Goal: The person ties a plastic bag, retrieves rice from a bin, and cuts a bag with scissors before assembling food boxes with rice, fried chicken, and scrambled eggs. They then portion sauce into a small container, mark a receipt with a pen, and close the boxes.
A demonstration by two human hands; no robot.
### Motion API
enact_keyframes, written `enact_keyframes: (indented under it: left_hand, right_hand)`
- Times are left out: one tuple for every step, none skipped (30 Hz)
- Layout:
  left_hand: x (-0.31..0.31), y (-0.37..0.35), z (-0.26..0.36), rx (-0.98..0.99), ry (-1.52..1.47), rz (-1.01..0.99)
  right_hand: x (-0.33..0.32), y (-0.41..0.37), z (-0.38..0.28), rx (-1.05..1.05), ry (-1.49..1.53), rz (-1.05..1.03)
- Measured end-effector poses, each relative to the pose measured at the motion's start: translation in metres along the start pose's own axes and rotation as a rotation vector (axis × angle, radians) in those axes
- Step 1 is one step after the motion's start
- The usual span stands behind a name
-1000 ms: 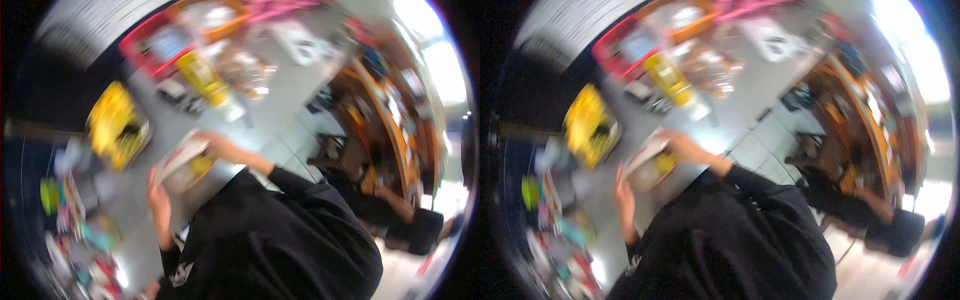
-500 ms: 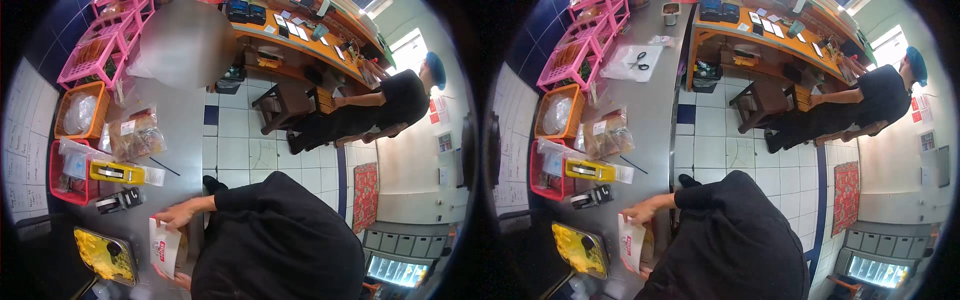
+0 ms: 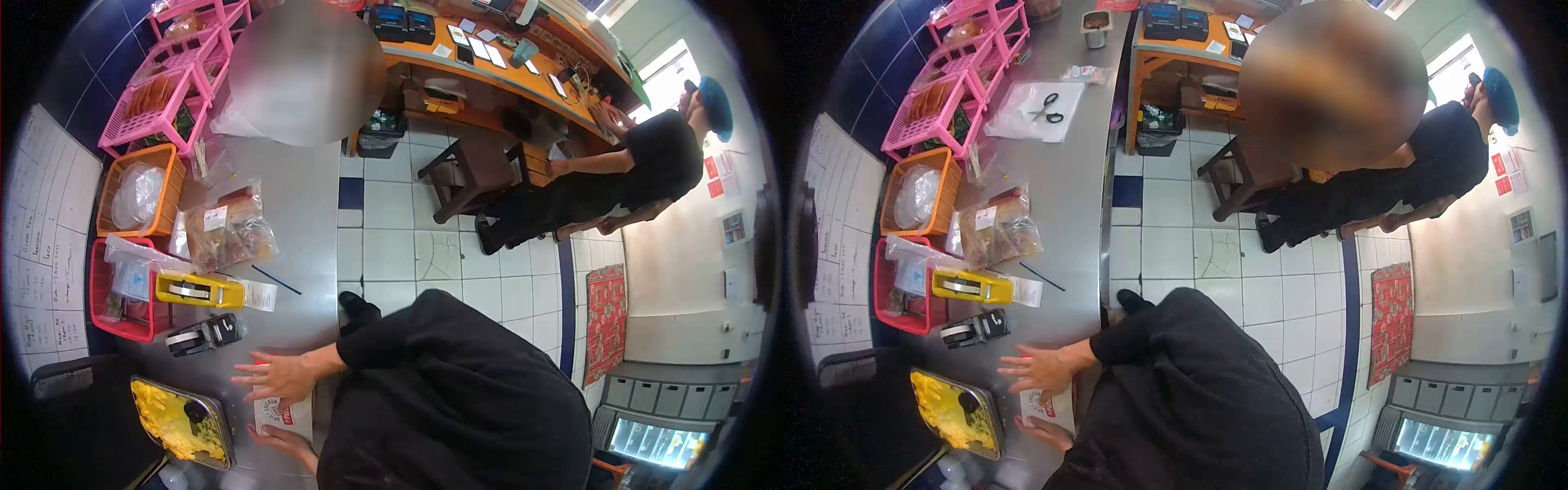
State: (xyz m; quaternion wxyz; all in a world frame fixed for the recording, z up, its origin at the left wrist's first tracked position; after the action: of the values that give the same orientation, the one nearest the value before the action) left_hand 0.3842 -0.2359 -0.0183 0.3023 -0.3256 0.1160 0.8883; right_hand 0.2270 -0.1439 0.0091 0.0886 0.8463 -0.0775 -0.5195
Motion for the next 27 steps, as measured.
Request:
enact_keyframes:
  left_hand:
    - [0.0,0.001,-0.002,0.014,-0.054,-0.061]
    - [-0.004,-0.001,0.006,0.145,0.095,-0.048]
    - [-0.005,0.0,0.033,0.281,0.241,-0.033]
    - [-0.006,-0.001,0.054,0.416,0.384,-0.023]
    - [-0.002,-0.001,0.057,0.484,0.444,-0.152]
    - [0.002,-0.004,0.057,0.547,0.5,-0.281]
    - [0.005,-0.006,0.059,0.607,0.558,-0.407]
    - [0.002,-0.005,0.062,0.619,0.533,-0.474]
    - [0.0,-0.003,0.067,0.63,0.505,-0.54]
    - [-0.001,-0.002,0.07,0.64,0.479,-0.606]
    - [0.001,-0.001,0.066,0.618,0.483,-0.632]
    - [0.004,-0.001,0.06,0.591,0.488,-0.654]
    - [0.003,-0.002,0.057,0.552,0.497,-0.669]
    - [0.002,-0.004,0.053,0.499,0.529,-0.71]
    - [0.004,-0.003,0.058,0.43,0.564,-0.742]
    - [0.004,-0.002,0.061,0.35,0.594,-0.766]
    - [0.001,0.001,0.063,0.364,0.579,-0.774]
    - [-0.003,0.005,0.063,0.38,0.559,-0.78]
    - [-0.002,0.006,0.064,0.383,0.549,-0.793]
    - [-0.004,0.007,0.061,0.389,0.538,-0.81]
    - [-0.006,0.007,0.058,0.422,0.528,-0.779]
    - [-0.006,0.003,0.054,0.46,0.521,-0.752]
    - [-0.005,0.001,0.052,0.509,0.511,-0.733]
    - [-0.004,0.0,0.051,0.52,0.54,-0.711]
    - [-0.003,-0.004,0.05,0.533,0.568,-0.695]
    - [-0.003,-0.007,0.05,0.547,0.597,-0.681]
    - [-0.004,-0.008,0.049,0.546,0.591,-0.674]
  right_hand:
    - [0.008,-0.006,0.002,-0.052,0.009,0.001]
    - [0.015,-0.008,0.003,-0.106,0.014,0.006]
    - [0.017,-0.003,0.006,-0.121,0.071,-0.067]
    - [0.016,-0.001,0.008,-0.129,0.127,-0.143]
    - [0.015,-0.001,0.011,-0.129,0.183,-0.216]
    - [0.015,-0.001,0.014,-0.17,0.181,-0.308]
    - [0.013,0.002,0.019,-0.217,0.18,-0.401]
    - [0.012,0.005,0.019,-0.268,0.179,-0.492]
    - [0.011,0.008,0.018,-0.262,0.14,-0.54]
    - [0.01,0.011,0.015,-0.257,0.102,-0.585]
    - [0.01,0.012,0.013,-0.254,0.064,-0.63]
    - [0.012,0.013,0.013,-0.257,0.043,-0.629]
    - [0.015,0.013,0.012,-0.273,0.022,-0.63]
    - [0.019,0.015,0.008,-0.307,0.004,-0.632]
    - [0.021,0.017,0.006,-0.315,-0.001,-0.64]
    - [0.018,0.017,0.007,-0.332,-0.008,-0.652]
    - [0.007,0.018,0.006,-0.336,0.031,-0.631]
    - [-0.006,0.016,0.006,-0.338,0.07,-0.615]
    - [-0.011,0.012,0.007,-0.319,0.063,-0.613]
    - [-0.011,0.009,0.007,-0.295,0.059,-0.608]
    - [-0.009,0.006,0.007,-0.313,0.024,-0.574]
    - [-0.007,0.002,0.007,-0.325,-0.008,-0.535]
    - [-0.008,0.0,0.007,-0.345,0.012,-0.539]
    - [-0.01,-0.002,0.009,-0.355,0.027,-0.543]
    - [-0.011,-0.004,0.01,-0.361,0.044,-0.549]
    - [-0.016,-0.007,0.01,-0.37,0.085,-0.536]
    - [-0.023,-0.009,0.008,-0.373,0.126,-0.521]
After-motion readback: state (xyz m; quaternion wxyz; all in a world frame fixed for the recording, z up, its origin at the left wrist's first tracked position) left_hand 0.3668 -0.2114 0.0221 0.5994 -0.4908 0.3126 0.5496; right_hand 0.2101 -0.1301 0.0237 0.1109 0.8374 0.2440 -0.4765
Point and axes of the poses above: each hand's wrist, its own y-axis towards the middle knuckle, its own x-axis out of the palm, z = x × y, the point moved 7 cm from there along y, towards the middle knuckle, and after that the axes turned 6 degrees about -z, right-handed, at the moved point
